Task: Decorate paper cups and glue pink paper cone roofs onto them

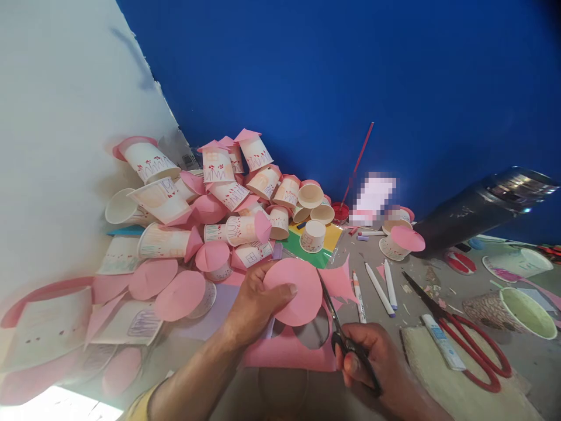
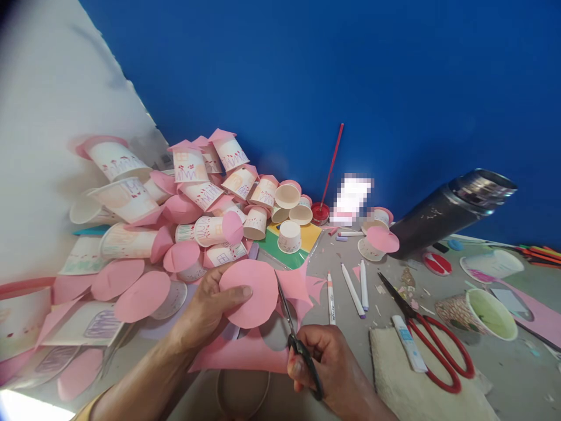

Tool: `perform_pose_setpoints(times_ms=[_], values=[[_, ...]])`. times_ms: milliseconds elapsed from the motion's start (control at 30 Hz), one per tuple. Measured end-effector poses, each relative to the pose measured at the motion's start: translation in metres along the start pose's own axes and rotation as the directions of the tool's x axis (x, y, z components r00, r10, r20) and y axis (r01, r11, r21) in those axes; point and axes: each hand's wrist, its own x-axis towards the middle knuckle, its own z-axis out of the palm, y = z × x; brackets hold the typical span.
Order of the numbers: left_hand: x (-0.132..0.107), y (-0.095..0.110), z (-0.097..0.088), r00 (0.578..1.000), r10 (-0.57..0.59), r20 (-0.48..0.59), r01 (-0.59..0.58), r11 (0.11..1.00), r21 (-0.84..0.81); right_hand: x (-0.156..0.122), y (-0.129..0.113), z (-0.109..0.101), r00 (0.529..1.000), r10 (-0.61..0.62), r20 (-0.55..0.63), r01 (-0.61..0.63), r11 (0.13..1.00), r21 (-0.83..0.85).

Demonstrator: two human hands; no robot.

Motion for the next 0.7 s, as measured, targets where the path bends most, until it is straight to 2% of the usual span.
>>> perform_pose_setpoints(times_ms=[300,700], values=[[-0.0003,-0.0001,-0.0036,1.0,-0.004,0.014,0.003,0.999,0.037,0.0021,0.0092,-0.0015,1.0,-0.022,0.014,0.022,1.0,0.003],[-0.0011,0.0039,0.0006,1.0,-0.019,-0.008,0.02,0.996,0.086,0.0026,0.0078,-0.0018,1.0,-0.02,0.009,0.02,1.0,-0.017]])
